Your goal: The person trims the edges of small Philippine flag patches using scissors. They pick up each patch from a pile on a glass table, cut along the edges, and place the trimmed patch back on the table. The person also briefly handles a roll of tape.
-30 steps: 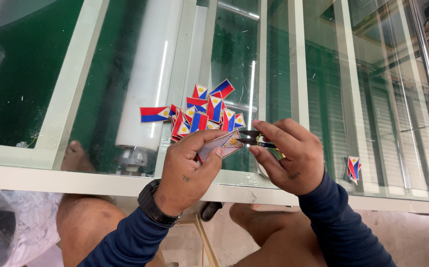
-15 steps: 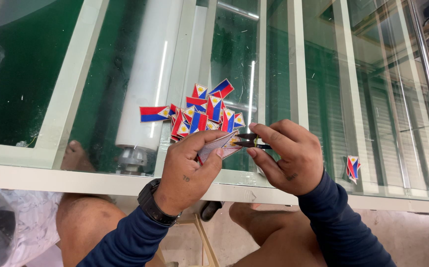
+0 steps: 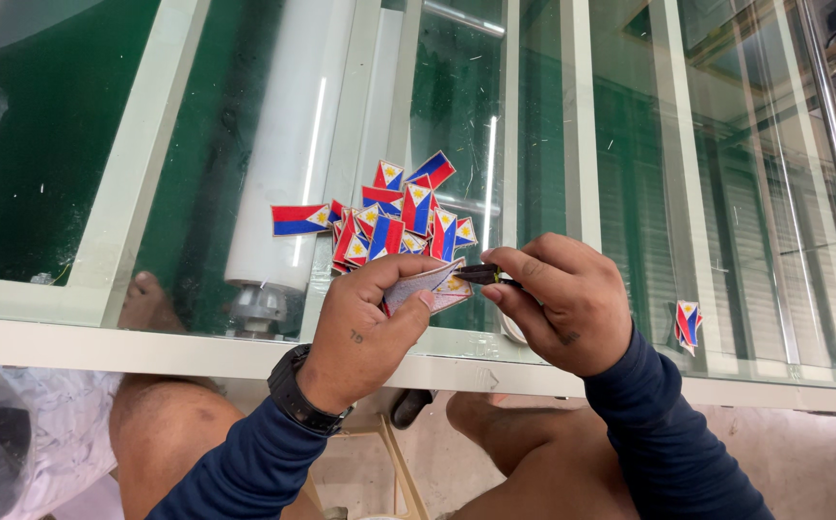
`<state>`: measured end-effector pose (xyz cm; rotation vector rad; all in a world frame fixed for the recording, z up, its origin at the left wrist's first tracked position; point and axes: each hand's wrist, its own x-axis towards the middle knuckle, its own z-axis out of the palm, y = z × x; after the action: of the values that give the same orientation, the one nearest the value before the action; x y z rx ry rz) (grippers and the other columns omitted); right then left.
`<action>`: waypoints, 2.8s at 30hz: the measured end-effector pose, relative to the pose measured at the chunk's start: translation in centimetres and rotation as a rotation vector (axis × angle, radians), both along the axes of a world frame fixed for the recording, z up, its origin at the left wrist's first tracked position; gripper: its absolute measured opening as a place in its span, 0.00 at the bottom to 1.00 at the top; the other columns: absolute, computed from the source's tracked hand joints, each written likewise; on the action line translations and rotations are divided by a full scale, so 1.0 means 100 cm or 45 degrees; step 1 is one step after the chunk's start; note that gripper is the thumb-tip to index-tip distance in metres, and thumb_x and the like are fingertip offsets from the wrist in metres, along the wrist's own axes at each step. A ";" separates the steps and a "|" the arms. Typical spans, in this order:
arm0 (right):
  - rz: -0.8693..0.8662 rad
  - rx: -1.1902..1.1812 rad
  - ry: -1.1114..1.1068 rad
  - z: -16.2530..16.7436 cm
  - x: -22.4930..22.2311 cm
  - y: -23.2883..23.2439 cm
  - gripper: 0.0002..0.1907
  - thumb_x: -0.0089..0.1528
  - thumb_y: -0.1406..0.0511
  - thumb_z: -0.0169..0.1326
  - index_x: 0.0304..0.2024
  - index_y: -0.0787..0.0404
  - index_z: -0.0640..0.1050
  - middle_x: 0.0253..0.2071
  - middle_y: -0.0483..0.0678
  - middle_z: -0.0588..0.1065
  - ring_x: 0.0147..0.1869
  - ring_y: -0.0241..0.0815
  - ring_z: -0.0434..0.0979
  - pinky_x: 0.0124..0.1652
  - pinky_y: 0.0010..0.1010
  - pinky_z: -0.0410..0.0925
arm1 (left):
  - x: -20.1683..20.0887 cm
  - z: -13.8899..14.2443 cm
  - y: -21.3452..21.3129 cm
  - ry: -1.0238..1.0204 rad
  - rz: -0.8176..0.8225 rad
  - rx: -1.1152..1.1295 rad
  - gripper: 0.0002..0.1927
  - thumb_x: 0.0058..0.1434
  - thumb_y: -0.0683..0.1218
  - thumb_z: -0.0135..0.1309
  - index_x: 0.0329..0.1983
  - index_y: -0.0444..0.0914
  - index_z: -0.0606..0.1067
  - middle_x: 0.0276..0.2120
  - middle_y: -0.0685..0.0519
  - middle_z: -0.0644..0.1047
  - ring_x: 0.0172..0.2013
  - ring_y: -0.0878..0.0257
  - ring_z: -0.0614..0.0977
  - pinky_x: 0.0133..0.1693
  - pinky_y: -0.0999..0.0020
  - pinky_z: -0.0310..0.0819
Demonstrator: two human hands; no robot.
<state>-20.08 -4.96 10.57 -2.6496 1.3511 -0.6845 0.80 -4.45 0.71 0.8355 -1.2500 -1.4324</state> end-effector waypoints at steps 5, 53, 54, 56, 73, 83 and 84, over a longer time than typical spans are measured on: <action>0.014 -0.017 -0.010 -0.003 -0.002 -0.001 0.14 0.56 0.67 0.67 0.45 0.62 0.82 0.28 0.48 0.72 0.27 0.43 0.70 0.28 0.35 0.63 | 0.000 -0.002 -0.001 -0.010 -0.014 0.114 0.15 0.62 0.39 0.52 0.52 0.33 0.78 0.40 0.50 0.84 0.37 0.71 0.82 0.40 0.75 0.79; -0.166 -0.119 -0.223 0.007 0.001 0.029 0.19 0.60 0.69 0.65 0.53 0.63 0.79 0.38 0.50 0.76 0.37 0.39 0.78 0.37 0.28 0.70 | 0.010 0.024 0.022 0.195 -0.169 0.205 0.21 0.67 0.41 0.52 0.64 0.33 0.75 0.42 0.50 0.83 0.33 0.71 0.81 0.39 0.74 0.80; -0.161 -0.120 -0.205 0.008 0.000 0.030 0.20 0.59 0.69 0.66 0.53 0.63 0.79 0.37 0.50 0.76 0.36 0.39 0.77 0.35 0.28 0.69 | 0.010 0.024 0.023 0.169 -0.187 0.175 0.21 0.68 0.40 0.52 0.64 0.33 0.75 0.41 0.49 0.83 0.33 0.71 0.81 0.39 0.75 0.80; -0.146 -0.130 -0.156 0.010 -0.001 0.031 0.21 0.58 0.69 0.67 0.53 0.63 0.80 0.36 0.50 0.75 0.34 0.39 0.76 0.33 0.29 0.67 | 0.010 0.022 0.022 0.163 -0.188 0.187 0.21 0.68 0.40 0.51 0.63 0.32 0.75 0.41 0.49 0.83 0.33 0.71 0.81 0.38 0.75 0.80; -0.125 -0.160 -0.010 0.009 -0.001 0.028 0.22 0.56 0.69 0.69 0.52 0.62 0.81 0.31 0.50 0.73 0.29 0.42 0.70 0.30 0.33 0.63 | 0.011 0.011 0.019 0.094 -0.169 0.036 0.16 0.69 0.41 0.52 0.58 0.30 0.78 0.40 0.48 0.83 0.34 0.70 0.83 0.38 0.75 0.79; -0.066 -0.034 -0.090 0.004 -0.010 0.028 0.22 0.54 0.69 0.68 0.51 0.62 0.81 0.32 0.49 0.73 0.30 0.40 0.71 0.30 0.32 0.63 | 0.010 0.012 0.019 0.027 -0.177 0.060 0.16 0.67 0.41 0.52 0.55 0.30 0.79 0.37 0.49 0.82 0.29 0.72 0.80 0.33 0.76 0.78; -0.068 -0.018 -0.108 0.002 -0.010 0.027 0.22 0.54 0.69 0.68 0.51 0.62 0.81 0.32 0.49 0.73 0.31 0.40 0.71 0.31 0.31 0.64 | 0.010 0.012 0.019 0.034 -0.193 0.080 0.16 0.67 0.41 0.52 0.54 0.30 0.80 0.37 0.50 0.82 0.29 0.72 0.80 0.33 0.76 0.78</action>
<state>-21.07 -2.23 10.81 -2.5719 1.4039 -0.8056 1.83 -2.57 1.96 0.7744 -1.2761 -1.6054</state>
